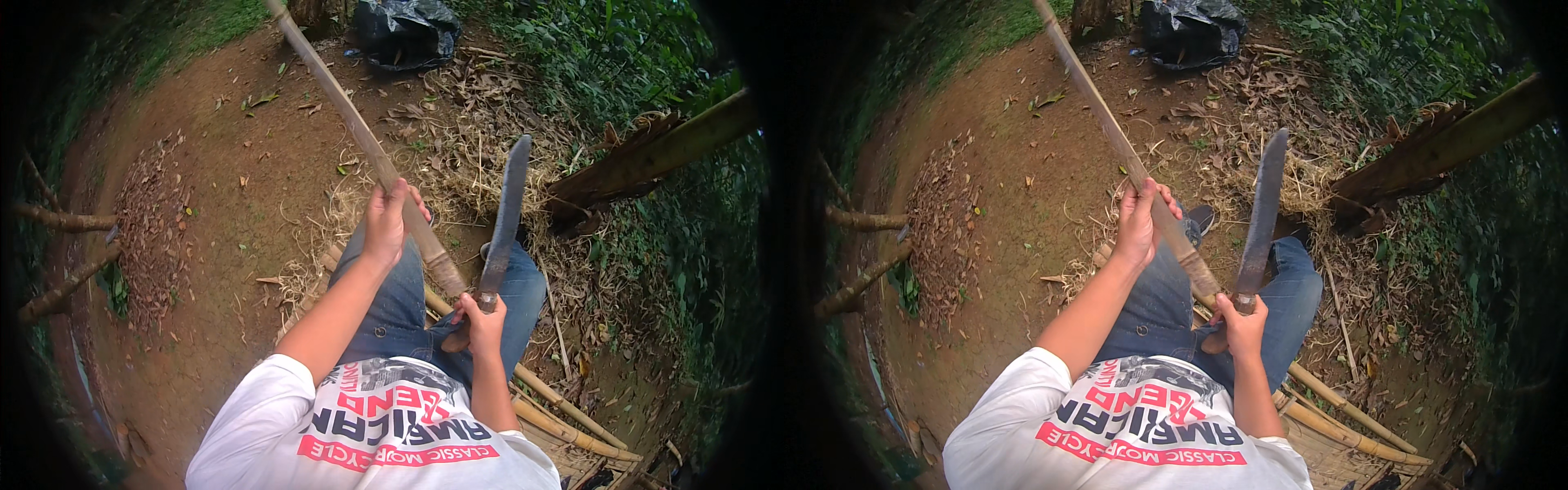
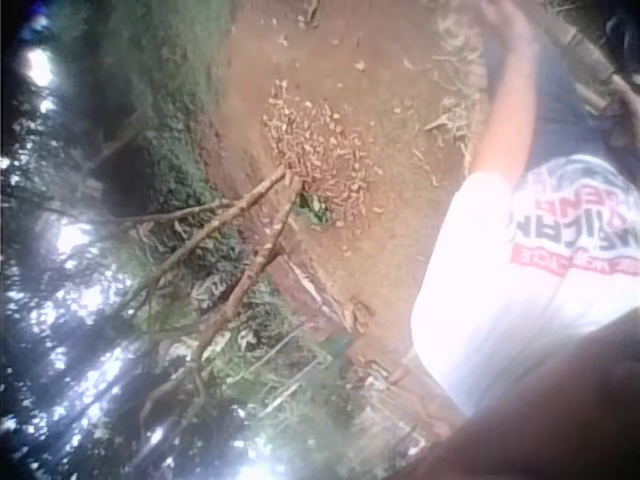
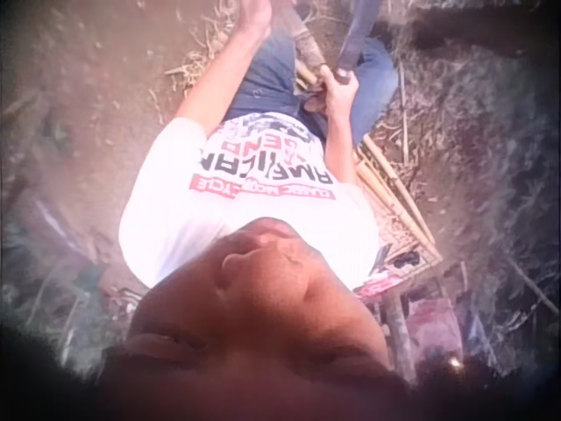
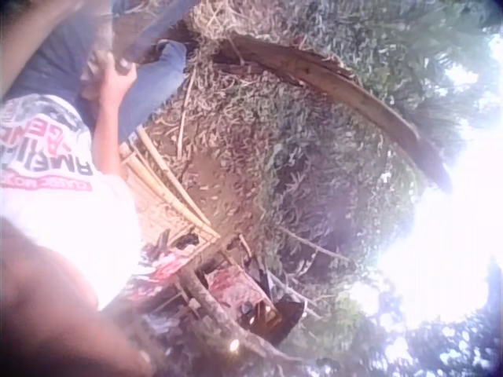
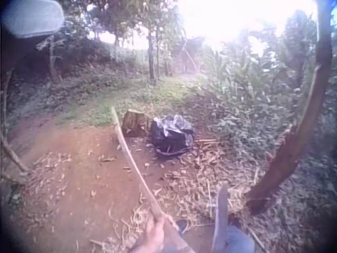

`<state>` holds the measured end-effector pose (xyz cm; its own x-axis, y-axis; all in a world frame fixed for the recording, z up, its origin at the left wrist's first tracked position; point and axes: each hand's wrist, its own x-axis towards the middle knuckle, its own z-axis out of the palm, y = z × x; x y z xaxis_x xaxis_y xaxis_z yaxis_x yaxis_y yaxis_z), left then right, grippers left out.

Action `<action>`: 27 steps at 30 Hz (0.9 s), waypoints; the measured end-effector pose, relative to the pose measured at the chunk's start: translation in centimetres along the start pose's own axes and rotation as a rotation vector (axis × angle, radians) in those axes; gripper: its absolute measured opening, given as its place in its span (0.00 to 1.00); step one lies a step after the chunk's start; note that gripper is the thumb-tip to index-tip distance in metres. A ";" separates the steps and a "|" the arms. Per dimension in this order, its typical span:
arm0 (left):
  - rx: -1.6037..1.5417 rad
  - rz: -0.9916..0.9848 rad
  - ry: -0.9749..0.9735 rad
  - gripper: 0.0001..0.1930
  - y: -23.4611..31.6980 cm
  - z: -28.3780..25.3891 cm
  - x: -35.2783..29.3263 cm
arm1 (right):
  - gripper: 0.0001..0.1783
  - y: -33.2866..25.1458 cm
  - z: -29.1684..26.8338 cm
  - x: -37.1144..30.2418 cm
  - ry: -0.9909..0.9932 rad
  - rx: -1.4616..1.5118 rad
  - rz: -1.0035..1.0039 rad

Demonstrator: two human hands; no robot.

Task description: The person shaves a piece of bamboo by hand using a machete, removing thin strips of wood while holding the material across their lap.

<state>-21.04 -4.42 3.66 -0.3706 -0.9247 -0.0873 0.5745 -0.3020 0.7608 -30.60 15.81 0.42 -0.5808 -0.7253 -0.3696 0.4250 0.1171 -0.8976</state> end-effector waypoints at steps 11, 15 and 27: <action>-0.081 -0.109 0.066 0.04 -4.2 -2.2 -5.7 | 0.18 0.3 -0.3 0.3 0.082 0.196 -0.053; -0.081 -0.184 0.083 0.04 -5.6 -2.0 -7.2 | 0.14 -0.6 -0.2 0.0 0.180 0.363 -0.040; 0.021 -0.695 -0.259 0.12 -7.3 -3.0 -11.2 | 0.09 -0.8 -5.2 2.0 0.221 0.621 -0.101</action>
<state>-18.94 7.48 -2.84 -0.8055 -0.4367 -0.4005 0.1316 -0.7909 0.5976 -35.74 17.79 -0.87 -0.7395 -0.5483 -0.3905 0.6432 -0.4045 -0.6501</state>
